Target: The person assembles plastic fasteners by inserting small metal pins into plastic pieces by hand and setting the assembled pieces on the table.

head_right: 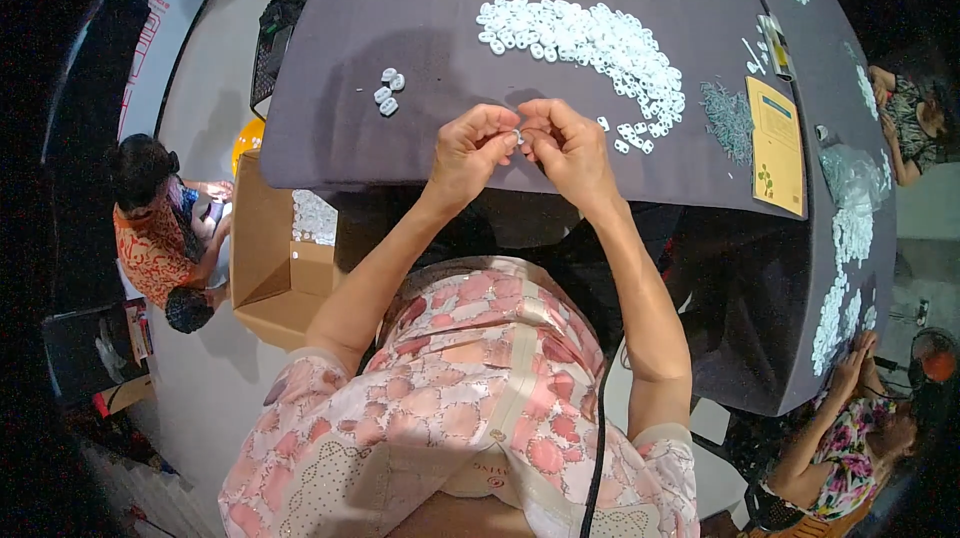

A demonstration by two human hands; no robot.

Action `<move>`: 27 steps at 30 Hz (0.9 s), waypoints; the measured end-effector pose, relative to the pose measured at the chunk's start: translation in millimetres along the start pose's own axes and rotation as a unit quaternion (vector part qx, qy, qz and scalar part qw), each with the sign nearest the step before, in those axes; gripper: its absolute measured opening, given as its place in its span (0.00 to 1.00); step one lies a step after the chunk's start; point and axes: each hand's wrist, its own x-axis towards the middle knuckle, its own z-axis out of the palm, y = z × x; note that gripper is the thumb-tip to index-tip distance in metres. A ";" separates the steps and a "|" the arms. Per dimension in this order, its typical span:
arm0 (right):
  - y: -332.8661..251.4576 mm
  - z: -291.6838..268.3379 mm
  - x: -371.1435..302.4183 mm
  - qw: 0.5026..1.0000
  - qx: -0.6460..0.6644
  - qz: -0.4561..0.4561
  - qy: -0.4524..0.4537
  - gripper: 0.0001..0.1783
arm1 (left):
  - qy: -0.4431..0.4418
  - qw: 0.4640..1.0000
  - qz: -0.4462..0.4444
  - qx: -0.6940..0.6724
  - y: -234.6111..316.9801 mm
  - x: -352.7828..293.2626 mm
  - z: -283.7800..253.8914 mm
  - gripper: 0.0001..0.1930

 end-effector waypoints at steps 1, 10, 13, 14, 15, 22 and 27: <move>-2.4 -0.6 0.7 1.000 -0.026 -0.008 -0.011 0.15 | 0.002 1.000 0.001 0.005 -0.6 -0.3 0.2 0.07; -11.3 1.0 7.5 0.996 -0.084 -0.019 -0.027 0.12 | 0.036 0.999 -0.004 -0.009 0.4 0.9 5.6 0.07; 1.8 3.1 4.0 0.999 0.033 0.017 -0.005 0.11 | 0.058 0.998 -0.007 -0.020 -0.5 1.8 5.9 0.07; 5.0 1.6 3.5 0.999 0.032 0.015 -0.005 0.11 | 0.052 0.999 0.002 -0.003 -1.6 2.9 5.7 0.07; 5.0 1.1 1.0 0.997 0.074 0.024 -0.002 0.10 | 0.050 0.999 0.001 -0.004 -1.7 2.6 6.1 0.07; 3.7 -4.8 -0.4 0.992 0.101 0.065 -0.028 0.10 | 0.054 0.998 0.003 -0.013 0.5 2.6 6.5 0.07; 2.4 -3.2 2.2 0.996 0.058 0.065 -0.030 0.06 | 0.053 0.999 0.010 -0.006 1.7 3.6 5.5 0.07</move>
